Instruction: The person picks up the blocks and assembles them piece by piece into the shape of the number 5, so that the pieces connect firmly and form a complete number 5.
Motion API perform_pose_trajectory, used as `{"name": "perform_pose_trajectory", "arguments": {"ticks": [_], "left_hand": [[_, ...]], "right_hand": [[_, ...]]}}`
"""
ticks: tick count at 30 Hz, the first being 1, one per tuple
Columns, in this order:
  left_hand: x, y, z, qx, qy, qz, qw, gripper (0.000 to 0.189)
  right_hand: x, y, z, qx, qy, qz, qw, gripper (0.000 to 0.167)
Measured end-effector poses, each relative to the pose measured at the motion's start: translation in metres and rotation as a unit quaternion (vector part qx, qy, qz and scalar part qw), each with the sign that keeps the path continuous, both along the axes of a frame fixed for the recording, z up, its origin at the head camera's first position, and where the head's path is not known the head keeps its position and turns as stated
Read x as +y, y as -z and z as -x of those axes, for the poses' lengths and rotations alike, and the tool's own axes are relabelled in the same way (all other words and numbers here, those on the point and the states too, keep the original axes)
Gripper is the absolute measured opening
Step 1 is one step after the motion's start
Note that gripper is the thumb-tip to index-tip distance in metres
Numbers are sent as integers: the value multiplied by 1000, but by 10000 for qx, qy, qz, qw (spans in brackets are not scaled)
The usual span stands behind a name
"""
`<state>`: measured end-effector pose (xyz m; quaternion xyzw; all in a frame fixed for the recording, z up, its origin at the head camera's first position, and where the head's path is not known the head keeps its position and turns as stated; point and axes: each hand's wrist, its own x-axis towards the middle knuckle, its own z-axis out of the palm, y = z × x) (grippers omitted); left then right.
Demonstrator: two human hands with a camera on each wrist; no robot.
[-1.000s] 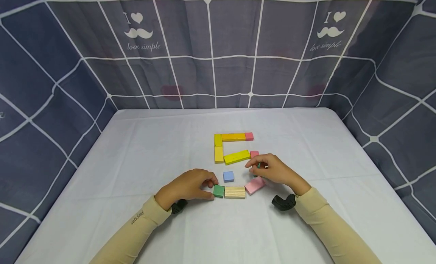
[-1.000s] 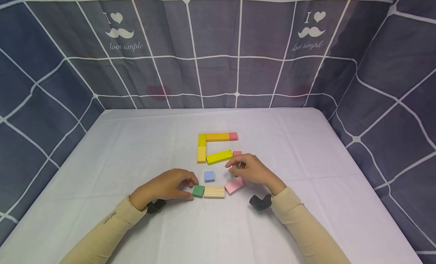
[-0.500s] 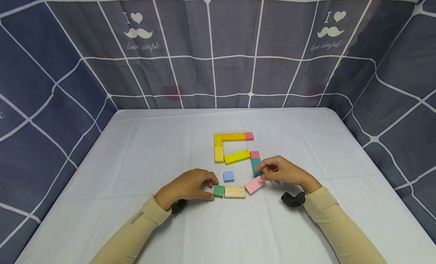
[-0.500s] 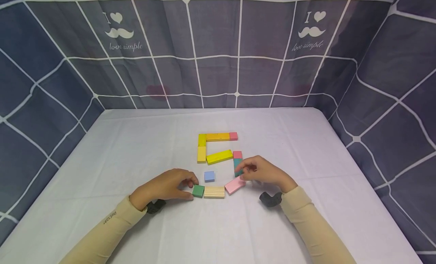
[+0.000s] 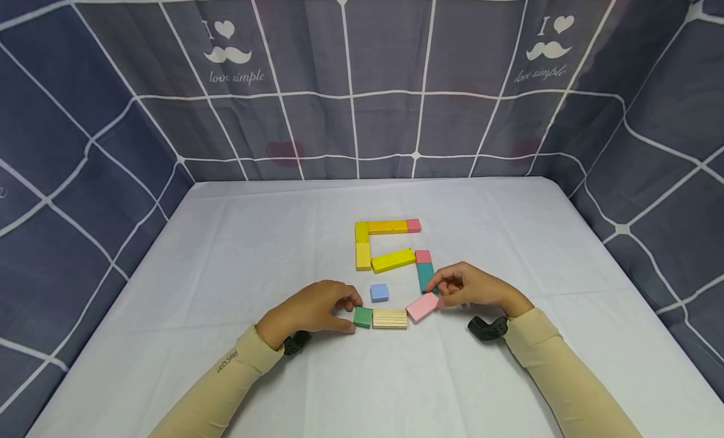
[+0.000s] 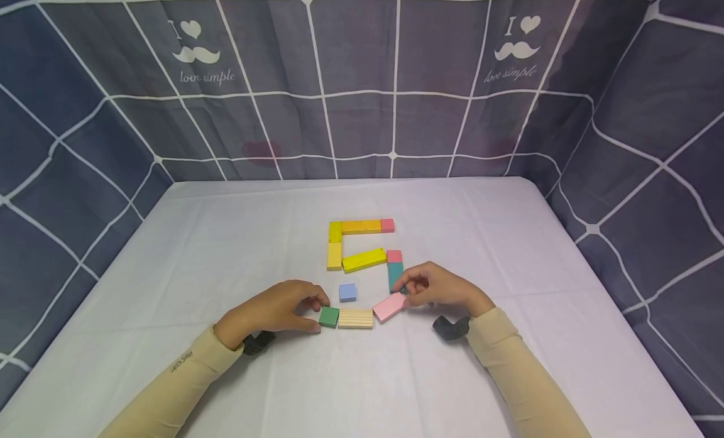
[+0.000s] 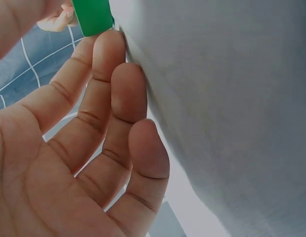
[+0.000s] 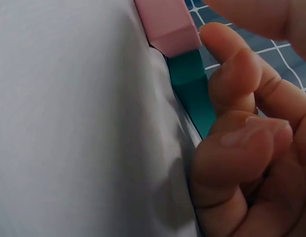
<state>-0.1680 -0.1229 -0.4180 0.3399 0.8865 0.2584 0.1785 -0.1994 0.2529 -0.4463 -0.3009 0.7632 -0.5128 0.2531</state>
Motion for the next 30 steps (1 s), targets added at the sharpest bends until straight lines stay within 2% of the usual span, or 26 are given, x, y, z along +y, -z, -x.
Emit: {"name": "perform_pose_trajectory", "arguments": {"ticks": [20,27,30], "left_hand": [[0,-1,1,-79,-8,12,10000,35],[-5,1,10,-355,160,-334,9987,37],[-5,0,14,-346,189,-520,9979,36]], "right_hand": [[0,2,-1,-72,128,-99,9998,26],[1,4,0,-84,129,-93,9998,26],[1,3,0,-70,111,-81,9999,26]]}}
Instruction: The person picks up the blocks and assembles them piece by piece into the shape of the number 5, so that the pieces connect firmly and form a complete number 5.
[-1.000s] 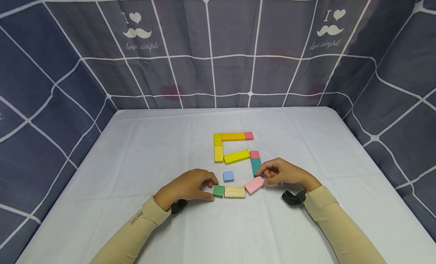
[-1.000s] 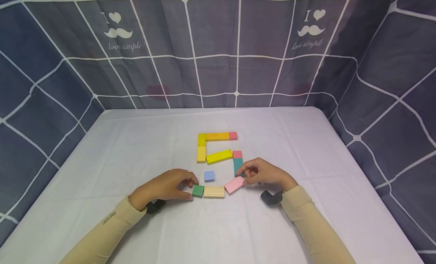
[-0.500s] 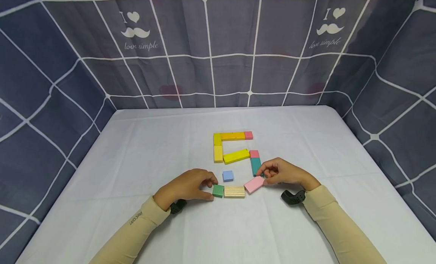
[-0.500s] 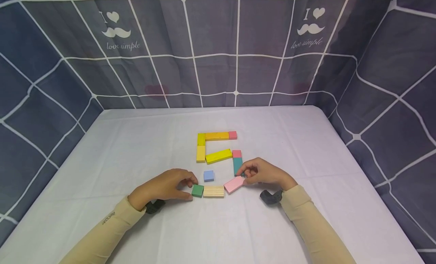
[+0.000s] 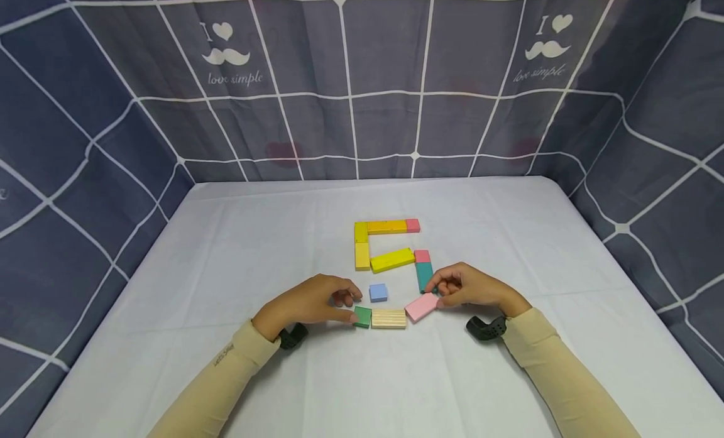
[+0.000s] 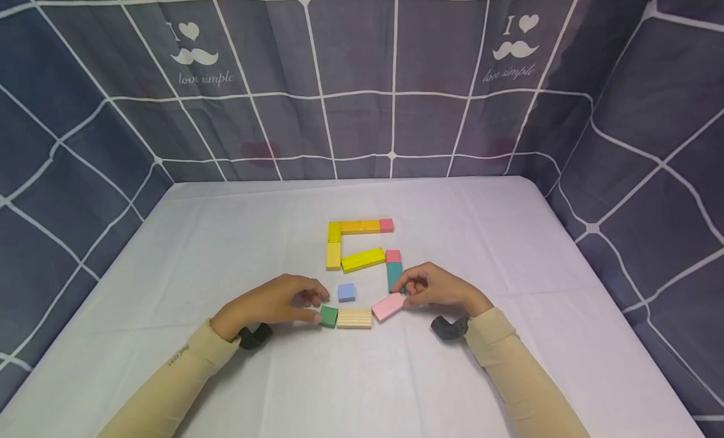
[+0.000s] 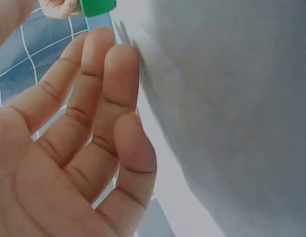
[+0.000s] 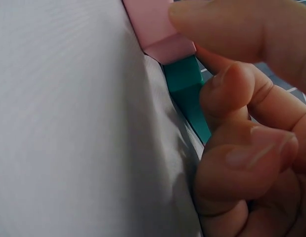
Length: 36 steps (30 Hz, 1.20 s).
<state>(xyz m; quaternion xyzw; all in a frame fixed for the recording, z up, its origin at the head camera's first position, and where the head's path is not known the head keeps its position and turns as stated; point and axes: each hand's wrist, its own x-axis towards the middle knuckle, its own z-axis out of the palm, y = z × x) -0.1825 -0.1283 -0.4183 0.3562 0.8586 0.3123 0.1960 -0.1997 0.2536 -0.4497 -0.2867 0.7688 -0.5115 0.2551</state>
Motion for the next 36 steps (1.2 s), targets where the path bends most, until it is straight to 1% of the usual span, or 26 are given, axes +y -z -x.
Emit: {"name": "perform_pose_trajectory", "arguments": {"ticks": [2,4,7,9,11,14,17,21,23,31,36], "left_hand": [[2,-2,2,160,-63,-40,9998,36],[5,-4,4,397,-193,-21,9990,34],[12,-8,6,666,-558,197,9960,33],[18,-10,7,749,-742,363,9938,34],[24,-11,9,708,-852,520,9925,37],[32,-12,11,622,-866,684,9919,40],[38,-13,14,587,-790,794,9920,41],[46,-11,18,564,-739,924,9914,35],[48,-10,19,517,-783,988,9907,32],[47,-4,20,434,-835,1094,9895,25],[43,-2,20,522,-968,1084,9880,24]], "right_hand": [[0,0,0,27,-12,15,10000,26],[1,0,0,22,-17,33,10000,26],[0,0,0,2,-10,31,10000,26],[0,0,0,-25,10,26,10000,26],[-1,1,0,-26,31,13,10000,26],[-1,1,0,-6,32,24,10000,26],[0,2,0,-7,14,54,10000,26],[0,3,0,-39,7,92,9999,26],[0,4,0,-43,3,111,9999,26],[1,4,-1,-24,15,108,9999,26],[1,5,-1,7,12,88,10000,26]]}}
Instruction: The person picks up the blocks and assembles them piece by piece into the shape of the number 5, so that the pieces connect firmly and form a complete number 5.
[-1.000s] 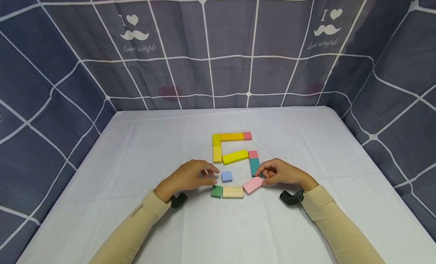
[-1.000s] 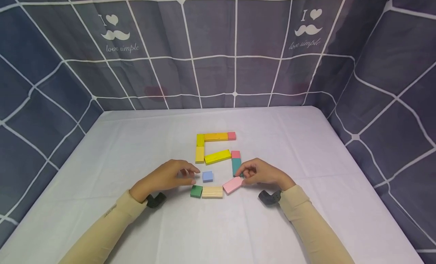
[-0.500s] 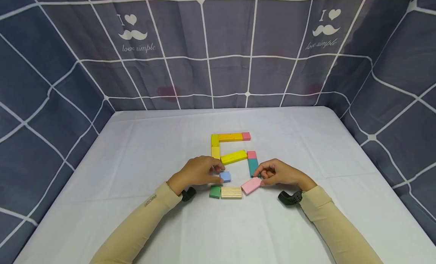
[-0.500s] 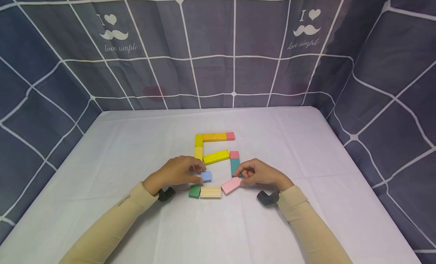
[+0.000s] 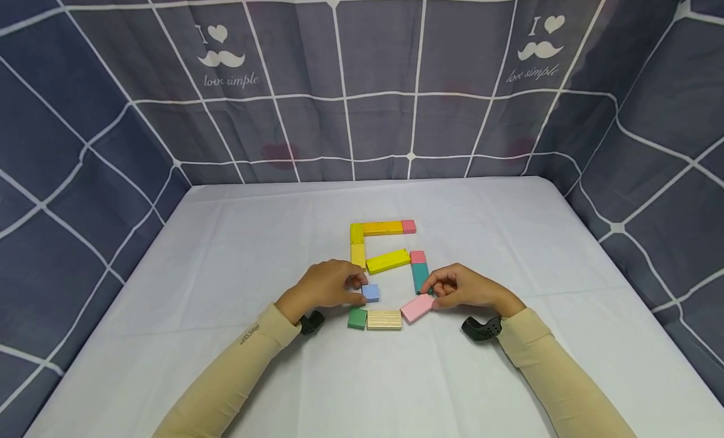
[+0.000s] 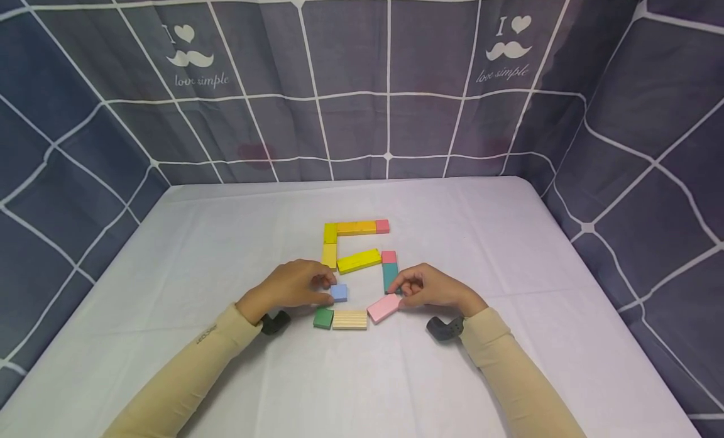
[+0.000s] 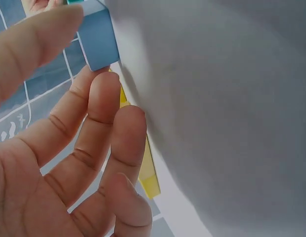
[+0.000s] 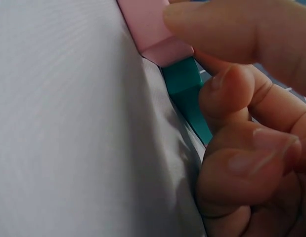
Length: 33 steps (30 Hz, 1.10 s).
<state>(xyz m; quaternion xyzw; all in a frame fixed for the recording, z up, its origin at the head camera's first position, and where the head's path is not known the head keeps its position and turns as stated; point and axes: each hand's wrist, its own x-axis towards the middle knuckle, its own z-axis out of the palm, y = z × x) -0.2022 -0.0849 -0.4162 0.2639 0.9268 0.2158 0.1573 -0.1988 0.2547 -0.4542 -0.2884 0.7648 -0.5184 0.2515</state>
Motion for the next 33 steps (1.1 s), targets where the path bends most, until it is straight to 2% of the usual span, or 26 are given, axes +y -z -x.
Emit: {"name": "perform_pose_trajectory", "arguments": {"ticks": [5,14,19,29,33], "left_hand": [[-8,1,-1,98,-67,-80,9999,26],[-24,1,-3,47,-273,-160,9995,22],[-35,2,-4,55,-284,-194,9994,22],[-52,0,-4,-70,-32,-308,9995,23],[-55,-2,-3,-190,216,-410,9987,25]], "right_hand": [[0,1,0,20,1,6,10000,25],[1,2,1,25,-14,41,10000,25],[0,3,1,30,-54,104,9999,25],[-2,1,0,21,-14,76,10000,25],[-2,0,0,38,17,68,10000,25]]}}
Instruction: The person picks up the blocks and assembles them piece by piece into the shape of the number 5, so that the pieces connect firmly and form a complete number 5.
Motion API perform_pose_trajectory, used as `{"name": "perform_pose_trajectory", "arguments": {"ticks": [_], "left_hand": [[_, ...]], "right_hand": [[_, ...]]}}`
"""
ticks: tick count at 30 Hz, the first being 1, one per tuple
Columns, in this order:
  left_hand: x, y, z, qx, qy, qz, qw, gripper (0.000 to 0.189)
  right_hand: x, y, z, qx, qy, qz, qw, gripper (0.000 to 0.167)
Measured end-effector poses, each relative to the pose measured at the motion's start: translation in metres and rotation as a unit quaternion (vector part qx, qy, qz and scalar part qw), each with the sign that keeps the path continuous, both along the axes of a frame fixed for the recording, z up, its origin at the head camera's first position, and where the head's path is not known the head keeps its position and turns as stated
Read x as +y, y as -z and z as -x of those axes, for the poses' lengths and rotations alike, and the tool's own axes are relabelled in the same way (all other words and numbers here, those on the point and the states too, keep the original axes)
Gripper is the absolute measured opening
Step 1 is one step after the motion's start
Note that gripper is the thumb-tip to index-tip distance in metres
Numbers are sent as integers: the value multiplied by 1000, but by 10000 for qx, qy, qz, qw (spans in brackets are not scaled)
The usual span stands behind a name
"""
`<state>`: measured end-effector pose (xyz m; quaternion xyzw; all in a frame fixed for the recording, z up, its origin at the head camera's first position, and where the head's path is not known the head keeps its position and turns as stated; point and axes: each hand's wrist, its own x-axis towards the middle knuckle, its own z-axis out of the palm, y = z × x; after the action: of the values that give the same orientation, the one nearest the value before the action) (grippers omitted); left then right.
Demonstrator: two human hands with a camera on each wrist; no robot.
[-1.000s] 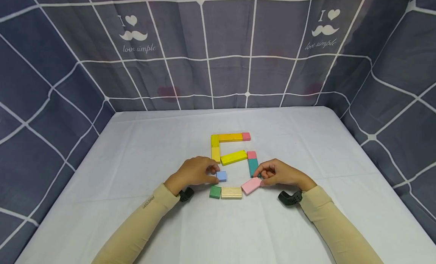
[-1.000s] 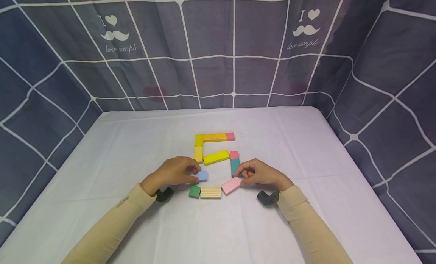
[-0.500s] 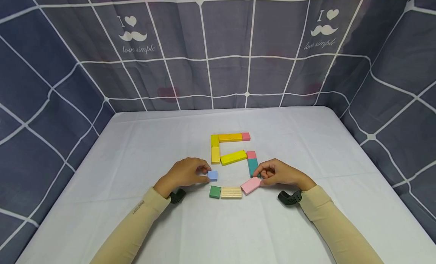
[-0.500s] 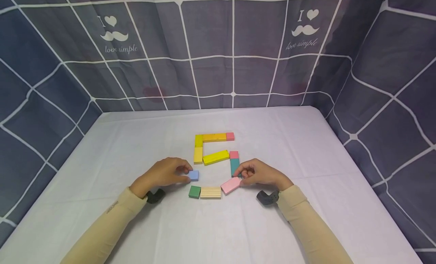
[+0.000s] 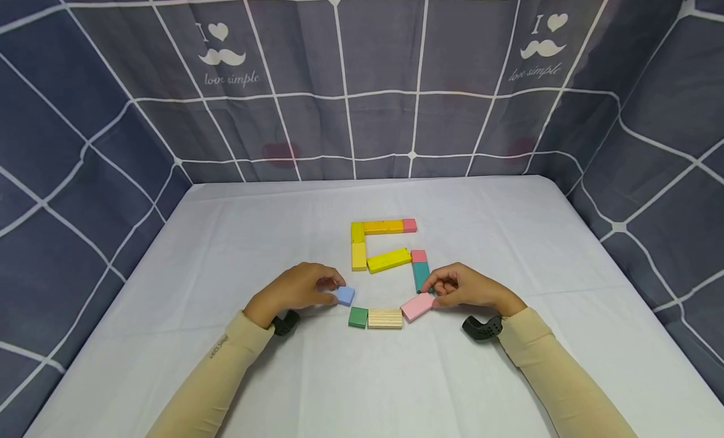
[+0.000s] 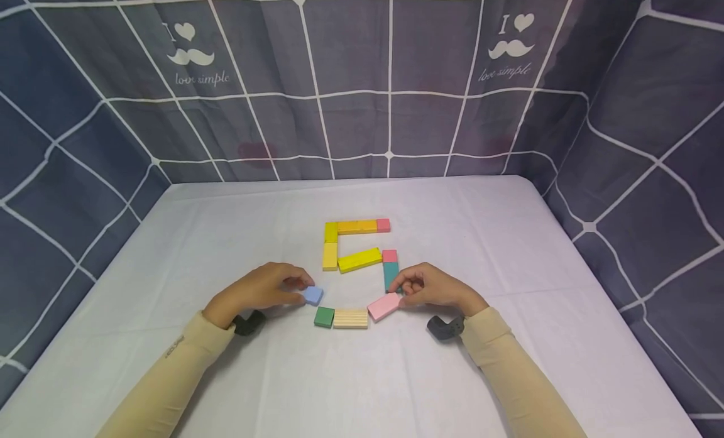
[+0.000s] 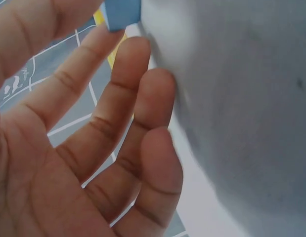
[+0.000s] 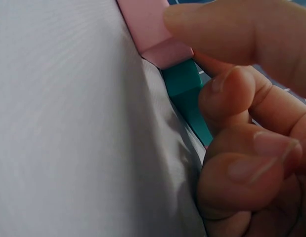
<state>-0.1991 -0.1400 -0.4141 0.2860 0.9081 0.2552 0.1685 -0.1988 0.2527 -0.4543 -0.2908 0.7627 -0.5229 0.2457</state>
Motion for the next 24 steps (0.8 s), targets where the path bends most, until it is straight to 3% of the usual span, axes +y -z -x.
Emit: {"name": "perform_pose_trajectory", "arguments": {"ticks": [4,17,24], "left_hand": [[-3,-3,1,-99,239,-137,9996,26],[-3,-8,-2,-217,561,-271,9978,27],[-2,-7,-3,-237,538,-245,9980,29]], "right_hand": [[0,0,0,16,0,-1,10000,25],[0,0,0,69,-38,58,10000,24],[0,1,0,62,-33,65,10000,25]]}}
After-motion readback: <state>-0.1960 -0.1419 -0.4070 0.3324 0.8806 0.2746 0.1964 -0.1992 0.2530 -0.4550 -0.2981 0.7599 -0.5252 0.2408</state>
